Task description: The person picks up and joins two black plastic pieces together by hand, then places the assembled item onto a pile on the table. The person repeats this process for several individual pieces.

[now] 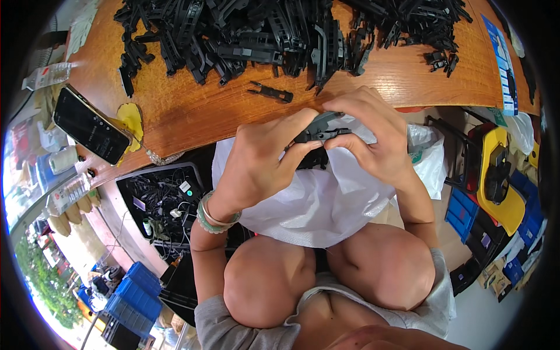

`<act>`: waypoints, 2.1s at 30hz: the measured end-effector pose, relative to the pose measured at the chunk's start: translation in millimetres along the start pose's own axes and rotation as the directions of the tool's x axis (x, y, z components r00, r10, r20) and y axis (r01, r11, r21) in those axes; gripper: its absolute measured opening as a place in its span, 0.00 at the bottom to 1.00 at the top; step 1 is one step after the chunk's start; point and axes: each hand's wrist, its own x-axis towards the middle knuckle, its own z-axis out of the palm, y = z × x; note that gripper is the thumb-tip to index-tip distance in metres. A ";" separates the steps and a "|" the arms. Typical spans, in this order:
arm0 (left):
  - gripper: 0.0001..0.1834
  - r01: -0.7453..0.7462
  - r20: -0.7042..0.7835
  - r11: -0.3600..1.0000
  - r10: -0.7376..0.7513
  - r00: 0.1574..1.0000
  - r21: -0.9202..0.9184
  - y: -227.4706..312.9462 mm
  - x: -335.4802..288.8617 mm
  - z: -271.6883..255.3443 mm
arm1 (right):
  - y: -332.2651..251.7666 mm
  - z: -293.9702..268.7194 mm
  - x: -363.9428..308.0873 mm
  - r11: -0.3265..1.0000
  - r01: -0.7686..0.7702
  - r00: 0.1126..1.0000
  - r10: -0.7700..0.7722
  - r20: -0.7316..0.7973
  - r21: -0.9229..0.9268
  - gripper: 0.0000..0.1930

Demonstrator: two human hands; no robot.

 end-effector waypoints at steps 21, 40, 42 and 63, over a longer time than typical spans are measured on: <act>0.14 -0.186 0.045 0.973 0.182 0.982 0.136 -24.7 17.3 -40.0 | 12.7 44.8 21.3 0.977 0.150 0.989 -0.150 0.009 -0.153 0.14; 0.10 -0.040 -0.257 0.769 0.262 0.930 0.639 -30.0 13.8 -34.1 | -6.8 42.8 16.1 0.988 -0.141 0.990 0.142 -0.007 0.055 0.13; 0.11 -0.030 -0.352 0.855 0.244 0.903 0.517 -26.6 9.3 -30.7 | -6.0 40.4 15.1 0.977 -0.185 0.983 0.186 -0.002 0.111 0.12; 0.22 0.166 -0.123 0.978 -0.182 0.976 -0.126 10.2 -9.7 1.8 | -9.4 17.6 1.9 0.972 -0.148 0.977 0.172 -0.124 0.185 0.08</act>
